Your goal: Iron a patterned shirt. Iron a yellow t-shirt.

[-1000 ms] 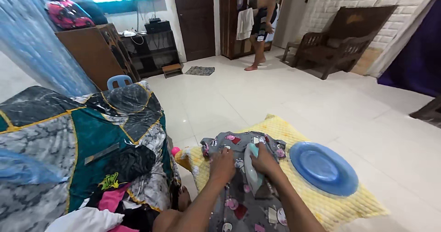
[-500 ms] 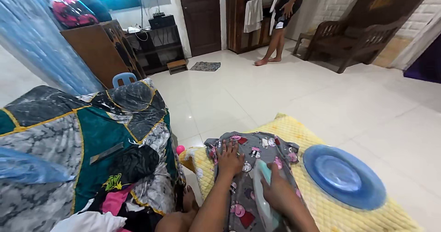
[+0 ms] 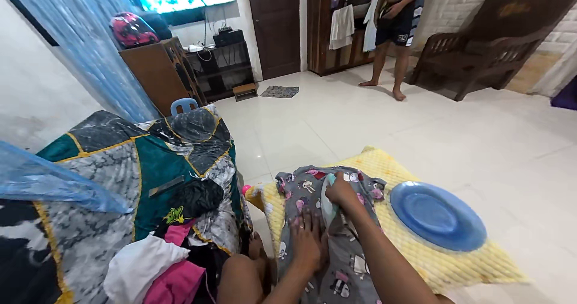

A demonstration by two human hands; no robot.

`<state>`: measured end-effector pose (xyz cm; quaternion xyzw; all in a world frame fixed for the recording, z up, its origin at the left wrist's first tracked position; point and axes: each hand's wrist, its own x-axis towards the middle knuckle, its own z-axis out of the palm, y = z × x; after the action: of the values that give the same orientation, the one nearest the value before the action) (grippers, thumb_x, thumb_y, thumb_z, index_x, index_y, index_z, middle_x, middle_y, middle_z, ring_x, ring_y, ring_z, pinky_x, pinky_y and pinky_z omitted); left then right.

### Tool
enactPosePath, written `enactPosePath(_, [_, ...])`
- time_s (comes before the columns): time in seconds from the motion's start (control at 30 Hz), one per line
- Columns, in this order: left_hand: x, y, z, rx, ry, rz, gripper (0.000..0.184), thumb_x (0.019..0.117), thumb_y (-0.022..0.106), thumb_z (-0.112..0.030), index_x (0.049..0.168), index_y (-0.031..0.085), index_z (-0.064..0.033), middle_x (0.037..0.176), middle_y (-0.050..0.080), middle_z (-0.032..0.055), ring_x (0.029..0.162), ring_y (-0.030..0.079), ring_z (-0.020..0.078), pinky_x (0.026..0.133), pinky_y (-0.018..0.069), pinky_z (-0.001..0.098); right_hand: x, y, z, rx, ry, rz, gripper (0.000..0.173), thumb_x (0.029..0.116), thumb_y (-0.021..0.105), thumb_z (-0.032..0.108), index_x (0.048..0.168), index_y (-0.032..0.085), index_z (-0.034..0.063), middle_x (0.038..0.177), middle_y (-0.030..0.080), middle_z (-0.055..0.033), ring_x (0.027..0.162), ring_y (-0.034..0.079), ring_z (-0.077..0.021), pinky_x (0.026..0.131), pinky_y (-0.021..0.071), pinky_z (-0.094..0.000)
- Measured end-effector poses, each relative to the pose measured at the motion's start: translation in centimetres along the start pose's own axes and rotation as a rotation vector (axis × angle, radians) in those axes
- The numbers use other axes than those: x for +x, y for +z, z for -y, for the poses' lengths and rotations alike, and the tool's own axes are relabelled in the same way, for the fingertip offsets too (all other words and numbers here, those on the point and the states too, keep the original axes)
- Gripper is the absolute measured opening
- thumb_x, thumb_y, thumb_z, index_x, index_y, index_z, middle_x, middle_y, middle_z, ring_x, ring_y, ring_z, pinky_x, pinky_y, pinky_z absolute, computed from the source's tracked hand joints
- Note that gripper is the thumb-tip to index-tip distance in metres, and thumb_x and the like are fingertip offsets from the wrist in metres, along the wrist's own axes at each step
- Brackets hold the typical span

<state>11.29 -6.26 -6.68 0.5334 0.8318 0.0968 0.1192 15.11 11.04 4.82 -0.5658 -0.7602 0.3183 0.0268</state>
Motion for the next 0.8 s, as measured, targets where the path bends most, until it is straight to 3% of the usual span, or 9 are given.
enactPosePath(0.13, [-2.1,0.5,2.3,-0.042,-0.070,-0.068,0.071,0.1019,0.026,-0.067,0.162,0.034,-0.0308,0.172,0.022,0.0027,0.160,0.012,0.0327,0.124,0.0028,0.0678,-3.6,0.1,-1.1,-0.048,0.021,0.029,0.092,0.0859,0.072,0.023,0.160,0.020,0.0083,0.118,0.068,-0.0258,0.108,0.069,-0.0423,0.090,0.0565,-0.0613])
enactPosePath(0.33, [-2.1,0.7,2.8,-0.053,-0.105,-0.079,0.066,0.1031,0.028,-0.062,0.162,0.033,-0.0320,0.173,0.019,0.0033,0.160,0.007,0.0344,0.122,-0.0012,0.0712,-13.1,1.3,-5.5,-0.009,0.032,0.064,0.077,0.0961,0.067,0.027,0.160,0.026,0.0113,0.118,0.069,-0.0253,0.107,0.070,-0.0421,0.092,0.0564,-0.0609])
enactPosePath(0.47, [-1.9,0.8,3.0,-0.035,-0.099,-0.070,0.067,0.1027,0.029,-0.062,0.162,0.032,-0.0320,0.173,0.018,0.0036,0.160,0.006,0.0352,0.121,-0.0018,0.0719,-17.2,2.5,-6.6,-0.032,0.083,0.077,0.075,0.0971,0.066,0.029,0.159,0.027,0.0148,0.110,0.071,-0.0224,0.100,0.073,-0.0401,0.088,0.0585,-0.0584])
enactPosePath(0.6, [-2.0,1.1,3.0,-0.020,-0.096,-0.092,0.067,0.1026,0.028,-0.062,0.162,0.034,-0.0324,0.173,0.019,0.0036,0.160,0.008,0.0362,0.121,-0.0005,0.0729,-16.0,2.9,-5.7,-0.038,0.072,0.084,0.074,0.0963,0.066,0.027,0.158,0.028,0.0151,0.111,0.071,-0.0217,0.101,0.072,-0.0392,0.087,0.0587,-0.0579])
enactPosePath(0.8, [-2.5,0.8,2.8,-0.032,-0.131,-0.060,0.067,0.1028,0.027,-0.064,0.163,0.029,-0.0357,0.174,0.015,0.0027,0.159,0.005,0.0388,0.115,-0.0021,0.0805,-9.7,2.6,-3.2,0.002,-0.012,0.032,0.076,0.0933,0.069,0.025,0.157,0.030,0.0134,0.115,0.069,-0.0239,0.104,0.071,-0.0402,0.089,0.0573,-0.0602])
